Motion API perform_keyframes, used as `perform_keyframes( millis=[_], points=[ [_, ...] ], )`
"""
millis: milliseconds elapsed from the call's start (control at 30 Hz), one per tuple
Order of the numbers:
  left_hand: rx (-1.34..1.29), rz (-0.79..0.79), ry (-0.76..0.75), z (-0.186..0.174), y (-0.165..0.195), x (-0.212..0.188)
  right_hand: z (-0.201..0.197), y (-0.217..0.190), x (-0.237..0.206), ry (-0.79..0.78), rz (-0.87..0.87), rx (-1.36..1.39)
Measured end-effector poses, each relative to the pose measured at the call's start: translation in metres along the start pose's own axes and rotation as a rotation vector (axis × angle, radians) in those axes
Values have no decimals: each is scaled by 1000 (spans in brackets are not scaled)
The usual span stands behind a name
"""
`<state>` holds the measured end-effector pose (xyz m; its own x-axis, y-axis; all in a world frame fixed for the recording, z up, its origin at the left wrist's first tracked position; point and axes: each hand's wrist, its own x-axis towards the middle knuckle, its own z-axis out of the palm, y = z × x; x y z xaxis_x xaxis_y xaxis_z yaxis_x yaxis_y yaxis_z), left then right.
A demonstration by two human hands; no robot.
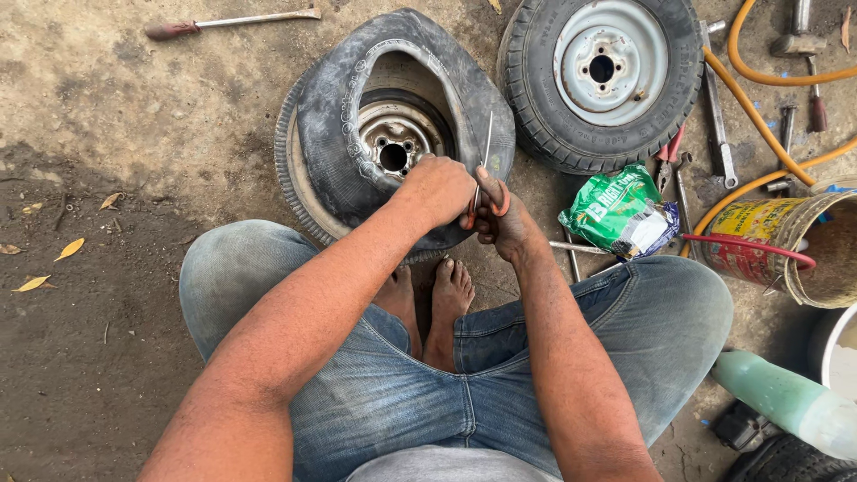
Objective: The person cuts a piece of rubber from a tire using scissors and then inserts it into another tire. The person uses scissors to cut the rubber and then places it inside the tire.
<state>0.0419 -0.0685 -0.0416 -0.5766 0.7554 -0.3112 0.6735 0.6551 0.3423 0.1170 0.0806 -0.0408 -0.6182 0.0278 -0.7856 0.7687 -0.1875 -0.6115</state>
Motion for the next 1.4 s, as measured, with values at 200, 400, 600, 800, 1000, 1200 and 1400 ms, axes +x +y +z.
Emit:
perform_keyframes(
  millis=[200, 400, 600, 800, 1000, 1200, 1400],
  points=[
    [42, 31, -14, -4, 3, -2, -3, -1, 3, 82, -41, -109],
    [61, 57, -52, -4, 7, -5, -2, -2, 6, 152, 15, -130],
    [143, 79, -77, -3, 9, -6, 1, -6, 5, 124, 13, -136],
    [128, 84, -4, -3, 13, -10, 1, -7, 7, 193, -23, -183],
    [138, 95, -69, -8, 18, -15, -2, -3, 11, 175, -27, -94],
    [217, 110, -144, -10, 22, -16, -2, 1, 14, 130, -49, -103],
    [195, 116, -147, -9, 25, -19, -2, 4, 16, 164, -113, -169]
  ],
)
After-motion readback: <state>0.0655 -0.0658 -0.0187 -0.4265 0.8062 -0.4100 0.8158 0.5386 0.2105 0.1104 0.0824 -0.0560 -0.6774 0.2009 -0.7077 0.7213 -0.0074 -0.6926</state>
